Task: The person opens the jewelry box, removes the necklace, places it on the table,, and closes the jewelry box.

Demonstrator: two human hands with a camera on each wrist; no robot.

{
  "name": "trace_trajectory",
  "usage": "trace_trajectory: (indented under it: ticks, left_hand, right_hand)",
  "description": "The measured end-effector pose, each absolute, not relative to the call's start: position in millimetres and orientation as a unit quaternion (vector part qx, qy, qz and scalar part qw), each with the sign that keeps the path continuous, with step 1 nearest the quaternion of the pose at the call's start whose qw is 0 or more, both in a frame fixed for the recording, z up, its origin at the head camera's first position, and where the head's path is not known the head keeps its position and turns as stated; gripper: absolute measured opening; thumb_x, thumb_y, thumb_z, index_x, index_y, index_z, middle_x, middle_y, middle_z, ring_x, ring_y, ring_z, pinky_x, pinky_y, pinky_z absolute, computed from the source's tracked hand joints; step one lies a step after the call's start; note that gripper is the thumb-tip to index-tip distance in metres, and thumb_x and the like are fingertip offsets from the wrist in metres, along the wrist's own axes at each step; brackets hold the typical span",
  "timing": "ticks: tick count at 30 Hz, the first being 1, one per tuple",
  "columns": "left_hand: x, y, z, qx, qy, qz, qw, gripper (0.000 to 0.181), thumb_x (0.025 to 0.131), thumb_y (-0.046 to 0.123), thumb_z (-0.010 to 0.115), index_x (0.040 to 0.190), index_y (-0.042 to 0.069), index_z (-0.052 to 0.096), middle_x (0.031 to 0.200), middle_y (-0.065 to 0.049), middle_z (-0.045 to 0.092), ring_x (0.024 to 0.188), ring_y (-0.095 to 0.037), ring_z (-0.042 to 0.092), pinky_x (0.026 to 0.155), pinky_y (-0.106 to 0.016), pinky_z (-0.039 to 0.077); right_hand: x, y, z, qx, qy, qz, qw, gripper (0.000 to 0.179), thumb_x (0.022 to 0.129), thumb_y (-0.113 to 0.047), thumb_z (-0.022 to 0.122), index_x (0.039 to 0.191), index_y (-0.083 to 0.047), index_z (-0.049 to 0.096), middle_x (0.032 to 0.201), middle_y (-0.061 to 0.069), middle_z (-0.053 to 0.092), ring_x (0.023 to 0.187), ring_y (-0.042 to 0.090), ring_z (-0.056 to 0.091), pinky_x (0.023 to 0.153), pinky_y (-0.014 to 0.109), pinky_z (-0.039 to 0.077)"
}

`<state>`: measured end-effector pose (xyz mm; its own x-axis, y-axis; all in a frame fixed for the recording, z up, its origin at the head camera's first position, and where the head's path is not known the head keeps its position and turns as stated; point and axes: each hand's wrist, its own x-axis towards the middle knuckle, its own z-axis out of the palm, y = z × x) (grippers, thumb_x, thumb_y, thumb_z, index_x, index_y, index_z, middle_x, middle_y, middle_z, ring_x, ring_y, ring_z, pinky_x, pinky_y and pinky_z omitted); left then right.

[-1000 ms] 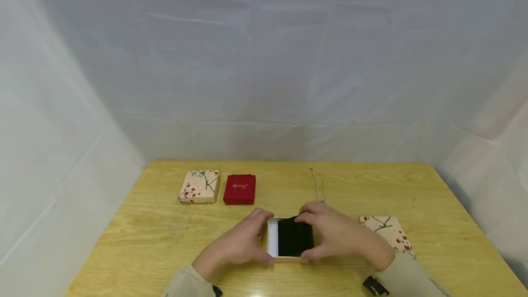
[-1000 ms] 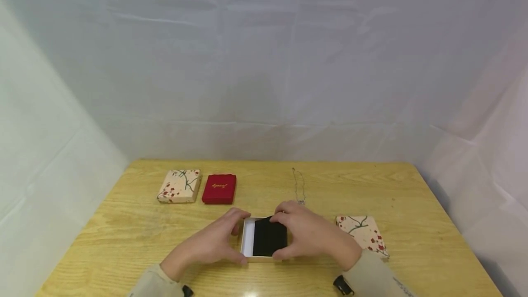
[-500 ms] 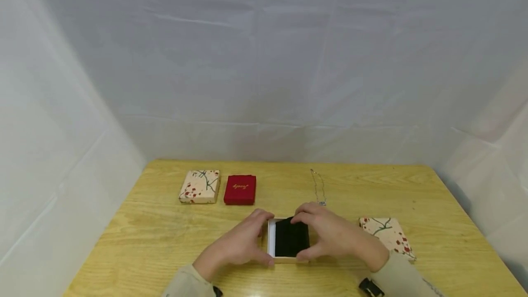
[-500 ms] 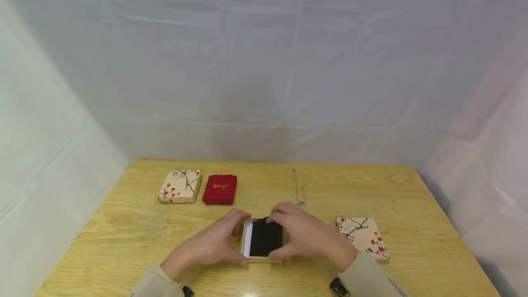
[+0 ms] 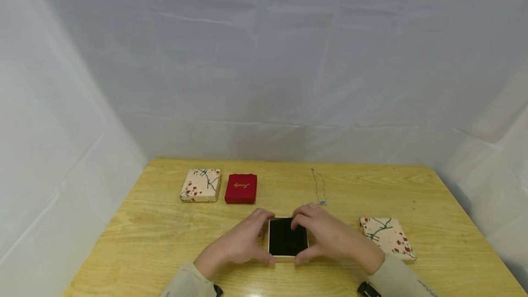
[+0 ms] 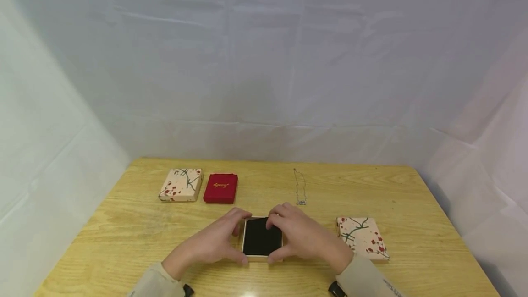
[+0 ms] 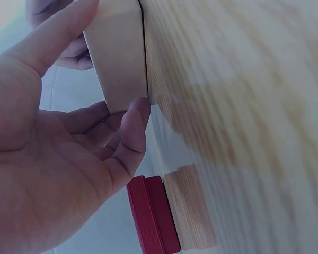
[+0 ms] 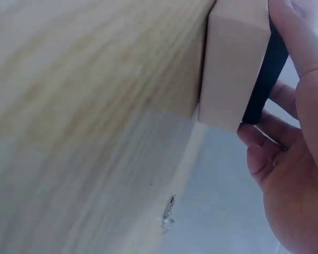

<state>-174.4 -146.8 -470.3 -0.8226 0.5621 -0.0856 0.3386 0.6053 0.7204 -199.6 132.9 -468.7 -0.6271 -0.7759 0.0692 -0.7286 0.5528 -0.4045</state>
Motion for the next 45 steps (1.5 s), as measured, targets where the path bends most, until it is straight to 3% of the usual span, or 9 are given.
trace_trajectory:
  ticks: [13, 31, 36, 45]
  left_hand:
    - [-173.8, -145.5, -469.9, 0.250, 0.885, 0.362, 0.152, 0.100, 0.075, 0.035, 0.099, 0.153, 0.001, 0.045, 0.137, -0.001, 0.052, 0.105, -0.017, 0.055, 0.095, -0.033, 0.052]
    - [-173.6, -146.8, -468.5, 0.255, 0.882, 0.365, 0.157, 0.100, 0.077, 0.037, 0.097, 0.154, 0.001, 0.044, 0.139, -0.005, 0.052, 0.105, -0.018, 0.055, 0.095, -0.034, 0.052]
    - [-173.8, -146.6, -469.0, 0.254, 0.883, 0.363, 0.159, 0.101, 0.077, 0.039, 0.097, 0.154, 0.001, 0.044, 0.139, -0.004, 0.052, 0.105, -0.017, 0.055, 0.096, -0.034, 0.052]
    - [-172.7, -145.4, -470.4, 0.248, 0.888, 0.357, 0.150, 0.103, 0.075, 0.039, 0.098, 0.154, 0.001, 0.045, 0.136, 0.000, 0.052, 0.107, -0.017, 0.056, 0.098, -0.035, 0.053]
  right_hand:
    - [-197.3, 133.8, -472.5, -0.432, 0.885, -0.171, 0.033, 0.040, 0.095, -0.054, 0.076, 0.117, -0.021, 0.076, 0.121, -0.009, 0.063, 0.111, 0.012, 0.052, 0.099, 0.045, 0.049]
    - [-195.8, 130.0, -468.1, -0.419, 0.893, -0.158, 0.044, 0.027, 0.093, -0.042, 0.083, 0.114, -0.026, 0.077, 0.113, -0.014, 0.066, 0.102, 0.010, 0.056, 0.087, 0.041, 0.045]
    - [-195.1, 132.5, -464.8, -0.412, 0.895, -0.165, 0.049, 0.027, 0.096, -0.041, 0.080, 0.116, -0.024, 0.078, 0.116, -0.013, 0.067, 0.107, 0.012, 0.059, 0.094, 0.047, 0.048]
    - [-193.9, 153.5, -453.1, -0.372, 0.901, -0.212, 0.067, 0.047, 0.098, -0.051, 0.074, 0.132, -0.020, 0.071, 0.132, -0.007, 0.063, 0.124, 0.020, 0.058, 0.110, 0.057, 0.044]
